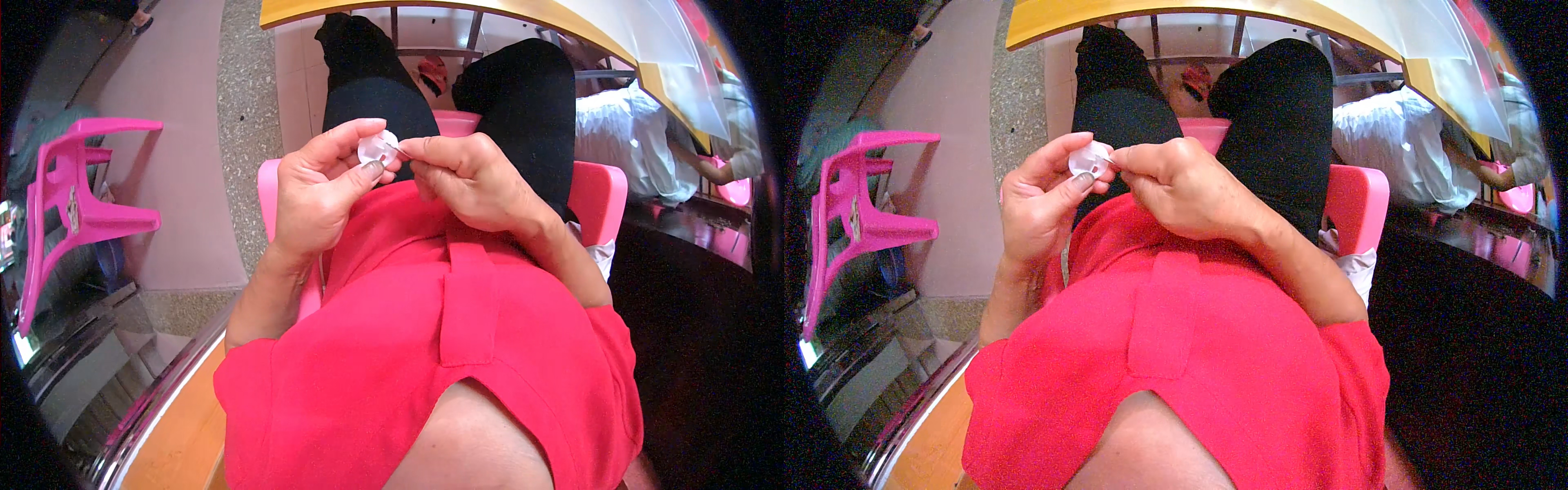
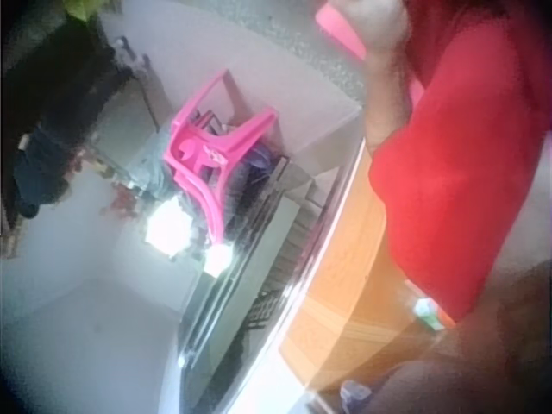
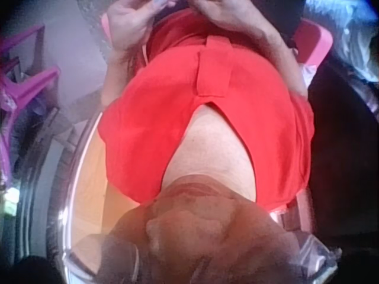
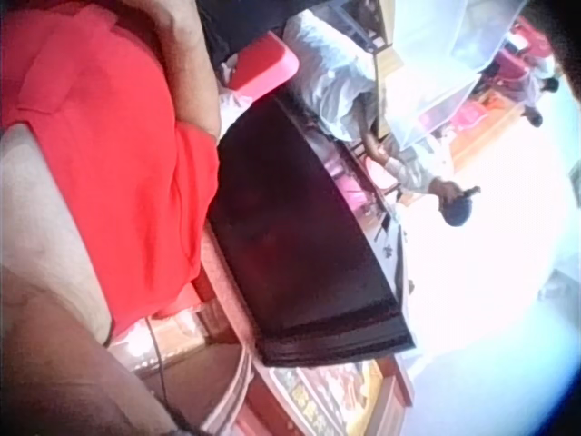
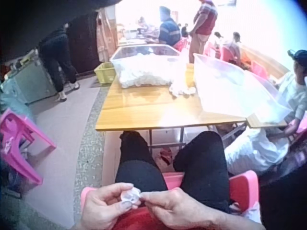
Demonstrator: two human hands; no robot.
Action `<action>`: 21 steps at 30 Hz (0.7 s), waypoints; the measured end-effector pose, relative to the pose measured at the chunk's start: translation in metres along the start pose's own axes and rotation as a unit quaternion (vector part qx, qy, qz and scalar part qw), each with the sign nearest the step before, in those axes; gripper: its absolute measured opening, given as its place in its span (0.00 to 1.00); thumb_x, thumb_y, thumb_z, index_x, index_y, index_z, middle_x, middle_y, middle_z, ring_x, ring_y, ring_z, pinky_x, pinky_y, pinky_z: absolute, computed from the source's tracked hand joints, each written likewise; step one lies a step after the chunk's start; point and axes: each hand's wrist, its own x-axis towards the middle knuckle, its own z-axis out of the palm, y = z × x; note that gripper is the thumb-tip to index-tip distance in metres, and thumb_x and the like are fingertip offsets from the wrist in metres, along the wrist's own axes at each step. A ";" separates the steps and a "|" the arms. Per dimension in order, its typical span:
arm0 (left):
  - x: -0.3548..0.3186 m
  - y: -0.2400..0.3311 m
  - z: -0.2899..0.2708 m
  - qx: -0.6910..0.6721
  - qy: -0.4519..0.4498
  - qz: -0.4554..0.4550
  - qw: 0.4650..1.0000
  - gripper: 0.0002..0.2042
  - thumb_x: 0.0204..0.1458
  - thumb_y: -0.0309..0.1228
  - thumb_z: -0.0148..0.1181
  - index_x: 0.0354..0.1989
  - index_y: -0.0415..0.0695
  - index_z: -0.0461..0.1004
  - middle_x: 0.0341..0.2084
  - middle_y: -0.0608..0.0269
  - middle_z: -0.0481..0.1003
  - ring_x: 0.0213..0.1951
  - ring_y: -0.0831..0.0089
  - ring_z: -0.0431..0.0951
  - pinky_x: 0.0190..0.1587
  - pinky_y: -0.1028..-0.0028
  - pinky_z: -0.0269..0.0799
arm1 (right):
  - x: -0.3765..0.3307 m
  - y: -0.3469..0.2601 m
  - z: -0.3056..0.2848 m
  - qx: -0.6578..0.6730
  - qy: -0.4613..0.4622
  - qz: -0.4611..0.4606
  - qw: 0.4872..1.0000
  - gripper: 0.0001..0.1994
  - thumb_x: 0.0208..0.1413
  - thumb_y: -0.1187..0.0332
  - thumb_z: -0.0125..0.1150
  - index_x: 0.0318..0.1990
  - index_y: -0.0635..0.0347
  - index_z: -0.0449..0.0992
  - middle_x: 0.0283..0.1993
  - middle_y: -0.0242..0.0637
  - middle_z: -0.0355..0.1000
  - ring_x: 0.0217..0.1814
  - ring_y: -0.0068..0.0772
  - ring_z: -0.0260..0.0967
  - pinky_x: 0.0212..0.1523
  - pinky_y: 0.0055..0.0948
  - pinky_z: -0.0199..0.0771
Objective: The person assembles small white plastic components by hand, using a thin metal pick for adjustment.
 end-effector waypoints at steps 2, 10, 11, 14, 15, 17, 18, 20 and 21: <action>0.001 0.000 0.003 0.007 0.015 -0.004 1.000 0.17 0.53 0.17 0.54 0.52 0.34 0.68 0.41 0.53 0.75 0.39 0.71 0.77 0.44 0.74 0.76 | -0.001 -0.002 0.003 -0.036 0.019 -0.010 0.999 0.10 0.56 0.77 0.51 0.45 0.68 0.73 0.22 0.36 0.67 0.24 0.21 0.66 0.25 0.22 0.67; 0.003 0.003 0.005 -0.050 0.030 -0.042 0.997 0.15 0.57 0.21 0.49 0.54 0.34 0.67 0.41 0.50 0.74 0.39 0.67 0.78 0.44 0.72 0.76 | -0.005 -0.001 0.003 -0.226 0.065 -0.081 0.969 0.12 0.51 0.81 0.51 0.45 0.69 0.71 0.28 0.54 0.71 0.30 0.48 0.73 0.28 0.33 0.72; 0.003 0.002 0.005 -0.045 0.026 -0.036 0.998 0.15 0.58 0.22 0.49 0.54 0.34 0.67 0.41 0.50 0.74 0.39 0.67 0.78 0.44 0.72 0.76 | -0.005 -0.001 0.002 -0.228 0.061 -0.084 0.968 0.13 0.51 0.82 0.51 0.45 0.70 0.71 0.28 0.54 0.71 0.29 0.48 0.73 0.28 0.34 0.72; 0.003 0.002 0.005 -0.052 0.029 -0.045 0.997 0.15 0.58 0.22 0.49 0.53 0.34 0.67 0.41 0.50 0.74 0.39 0.67 0.78 0.43 0.72 0.76 | -0.005 -0.002 0.002 -0.231 0.055 -0.087 0.968 0.13 0.50 0.82 0.51 0.45 0.71 0.70 0.28 0.54 0.71 0.28 0.48 0.73 0.28 0.35 0.72; 0.003 0.001 0.005 -0.052 0.028 -0.045 0.997 0.15 0.58 0.22 0.49 0.53 0.34 0.67 0.41 0.50 0.74 0.39 0.67 0.78 0.43 0.72 0.76 | -0.005 -0.002 0.002 -0.231 0.053 -0.085 0.968 0.13 0.51 0.81 0.51 0.45 0.71 0.70 0.28 0.54 0.71 0.28 0.49 0.73 0.28 0.35 0.71; 0.003 0.001 0.005 -0.050 0.027 -0.052 0.997 0.15 0.57 0.21 0.49 0.53 0.34 0.67 0.41 0.50 0.74 0.39 0.67 0.77 0.43 0.73 0.76 | -0.005 -0.003 0.002 -0.228 0.048 -0.079 0.969 0.12 0.51 0.82 0.51 0.45 0.71 0.70 0.28 0.54 0.71 0.28 0.49 0.73 0.28 0.35 0.71; 0.003 0.001 0.006 -0.050 0.026 -0.051 0.997 0.15 0.57 0.21 0.49 0.53 0.34 0.67 0.41 0.50 0.74 0.39 0.67 0.77 0.43 0.73 0.76 | -0.005 -0.004 0.001 -0.226 0.043 -0.071 0.971 0.12 0.50 0.82 0.51 0.44 0.72 0.70 0.28 0.54 0.71 0.28 0.49 0.73 0.28 0.35 0.71; 0.002 0.000 0.006 -0.046 0.030 -0.045 0.997 0.15 0.57 0.21 0.49 0.53 0.34 0.67 0.41 0.50 0.74 0.39 0.67 0.78 0.43 0.73 0.76 | -0.006 -0.005 0.001 -0.231 0.042 -0.070 0.969 0.12 0.51 0.82 0.51 0.44 0.72 0.70 0.27 0.54 0.70 0.28 0.49 0.73 0.27 0.35 0.71; 0.003 0.001 0.007 -0.046 0.030 -0.045 0.997 0.15 0.57 0.21 0.49 0.53 0.34 0.67 0.41 0.50 0.74 0.39 0.67 0.78 0.43 0.73 0.76 | -0.006 -0.005 0.001 -0.236 0.041 -0.068 0.969 0.12 0.51 0.82 0.51 0.44 0.72 0.70 0.26 0.53 0.70 0.27 0.48 0.73 0.27 0.35 0.71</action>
